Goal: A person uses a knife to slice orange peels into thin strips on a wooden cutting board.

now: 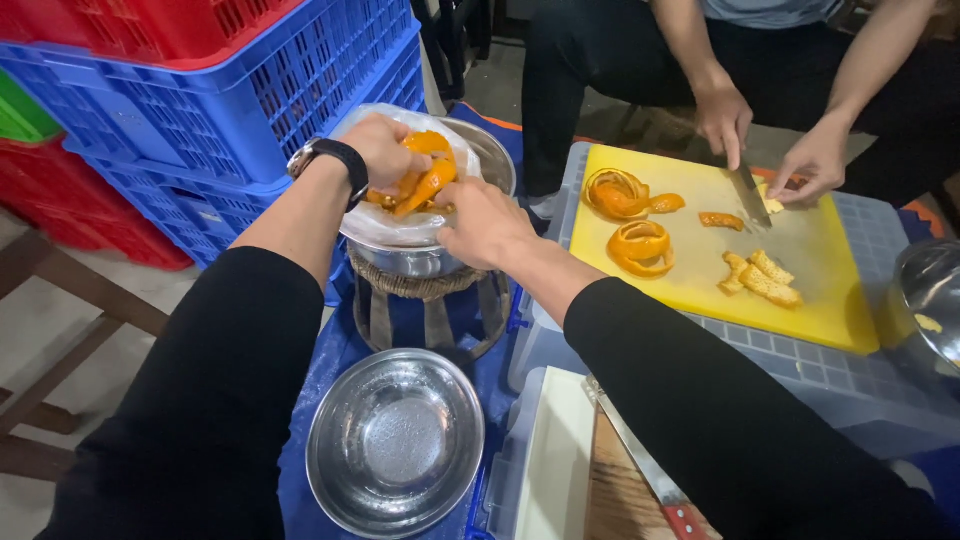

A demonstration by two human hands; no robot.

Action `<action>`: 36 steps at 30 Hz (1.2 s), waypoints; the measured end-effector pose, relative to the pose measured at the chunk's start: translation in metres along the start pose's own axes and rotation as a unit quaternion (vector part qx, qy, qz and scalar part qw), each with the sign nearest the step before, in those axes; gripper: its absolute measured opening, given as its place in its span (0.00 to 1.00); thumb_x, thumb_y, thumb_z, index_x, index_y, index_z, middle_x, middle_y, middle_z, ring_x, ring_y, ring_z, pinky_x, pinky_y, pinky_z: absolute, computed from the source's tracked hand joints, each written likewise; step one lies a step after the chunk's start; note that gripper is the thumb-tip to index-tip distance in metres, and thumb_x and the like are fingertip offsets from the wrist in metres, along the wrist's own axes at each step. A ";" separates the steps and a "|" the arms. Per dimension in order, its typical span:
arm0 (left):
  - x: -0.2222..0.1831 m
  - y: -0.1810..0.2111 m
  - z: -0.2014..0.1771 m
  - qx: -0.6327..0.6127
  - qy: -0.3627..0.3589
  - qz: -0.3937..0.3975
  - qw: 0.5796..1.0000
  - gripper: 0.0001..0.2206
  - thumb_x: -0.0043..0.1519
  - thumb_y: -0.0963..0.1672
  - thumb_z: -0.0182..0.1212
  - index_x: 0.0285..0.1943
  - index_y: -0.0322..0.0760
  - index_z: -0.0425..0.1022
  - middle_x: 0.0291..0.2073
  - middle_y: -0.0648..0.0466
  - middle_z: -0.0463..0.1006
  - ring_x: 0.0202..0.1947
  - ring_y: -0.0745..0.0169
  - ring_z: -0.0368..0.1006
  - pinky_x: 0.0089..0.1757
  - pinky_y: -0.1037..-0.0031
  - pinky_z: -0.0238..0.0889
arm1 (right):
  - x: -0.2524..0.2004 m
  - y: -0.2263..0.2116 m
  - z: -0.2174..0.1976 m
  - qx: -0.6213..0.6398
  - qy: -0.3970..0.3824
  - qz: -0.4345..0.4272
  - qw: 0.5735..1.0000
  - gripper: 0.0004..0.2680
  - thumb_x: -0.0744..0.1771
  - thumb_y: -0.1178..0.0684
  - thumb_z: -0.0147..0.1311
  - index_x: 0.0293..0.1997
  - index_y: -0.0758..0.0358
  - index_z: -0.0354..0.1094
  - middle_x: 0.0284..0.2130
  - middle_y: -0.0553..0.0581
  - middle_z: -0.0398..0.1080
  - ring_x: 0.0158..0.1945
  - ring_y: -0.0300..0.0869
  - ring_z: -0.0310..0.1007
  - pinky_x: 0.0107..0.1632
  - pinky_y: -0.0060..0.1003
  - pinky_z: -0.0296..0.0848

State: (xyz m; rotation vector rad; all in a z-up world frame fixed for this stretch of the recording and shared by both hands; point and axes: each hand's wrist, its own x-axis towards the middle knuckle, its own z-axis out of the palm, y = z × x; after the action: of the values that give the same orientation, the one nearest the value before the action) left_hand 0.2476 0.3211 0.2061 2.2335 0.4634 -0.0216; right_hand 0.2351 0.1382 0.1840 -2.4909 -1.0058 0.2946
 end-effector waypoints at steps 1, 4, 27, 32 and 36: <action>-0.002 0.002 -0.001 -0.001 0.000 0.000 1.000 0.24 0.60 0.43 0.68 0.65 0.31 0.71 0.62 0.35 0.69 0.60 0.33 0.70 0.43 0.54 0.79 | 0.001 0.001 0.002 -0.001 0.000 0.000 1.000 0.18 0.67 0.54 0.52 0.66 0.61 0.65 0.60 0.66 0.64 0.63 0.56 0.70 0.58 0.54 0.74; -0.002 0.003 -0.006 0.070 -0.018 -0.022 0.997 0.33 0.53 0.45 0.77 0.68 0.30 0.69 0.61 0.36 0.71 0.49 0.43 0.79 0.42 0.64 0.80 | 0.003 0.001 0.006 -0.017 0.000 -0.010 1.000 0.16 0.67 0.54 0.53 0.63 0.60 0.68 0.59 0.66 0.65 0.61 0.56 0.71 0.56 0.54 0.75; -0.014 0.028 -0.006 0.189 0.101 -0.035 0.976 0.34 0.52 0.49 0.79 0.66 0.37 0.67 0.58 0.42 0.71 0.52 0.42 0.73 0.49 0.60 0.71 | 0.007 -0.022 0.002 0.064 0.060 0.090 0.992 0.17 0.66 0.49 0.59 0.58 0.52 0.55 0.51 0.56 0.73 0.46 0.49 0.78 0.43 0.44 0.78; 0.011 0.008 0.000 0.099 0.188 -0.006 0.977 0.32 0.49 0.46 0.79 0.63 0.36 0.70 0.53 0.43 0.76 0.49 0.46 0.77 0.47 0.64 0.75 | 0.010 -0.020 0.007 -0.011 -0.020 0.069 0.997 0.19 0.69 0.45 0.48 0.70 0.45 0.56 0.67 0.58 0.55 0.64 0.52 0.64 0.58 0.49 0.72; 0.022 0.013 -0.025 -0.123 0.305 0.062 0.942 0.25 0.56 0.44 0.74 0.61 0.38 0.70 0.52 0.52 0.80 0.52 0.57 0.80 0.50 0.70 0.80 | 0.017 -0.015 0.013 -0.050 -0.077 0.071 0.993 0.16 0.71 0.40 0.39 0.66 0.48 0.62 0.57 0.59 0.62 0.56 0.48 0.68 0.53 0.44 0.74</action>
State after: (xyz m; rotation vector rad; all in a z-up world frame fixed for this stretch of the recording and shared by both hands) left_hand 0.2693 0.3390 0.2279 1.9841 0.6109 0.7727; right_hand 0.2338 0.1637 0.1791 -2.6698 -0.9225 0.4991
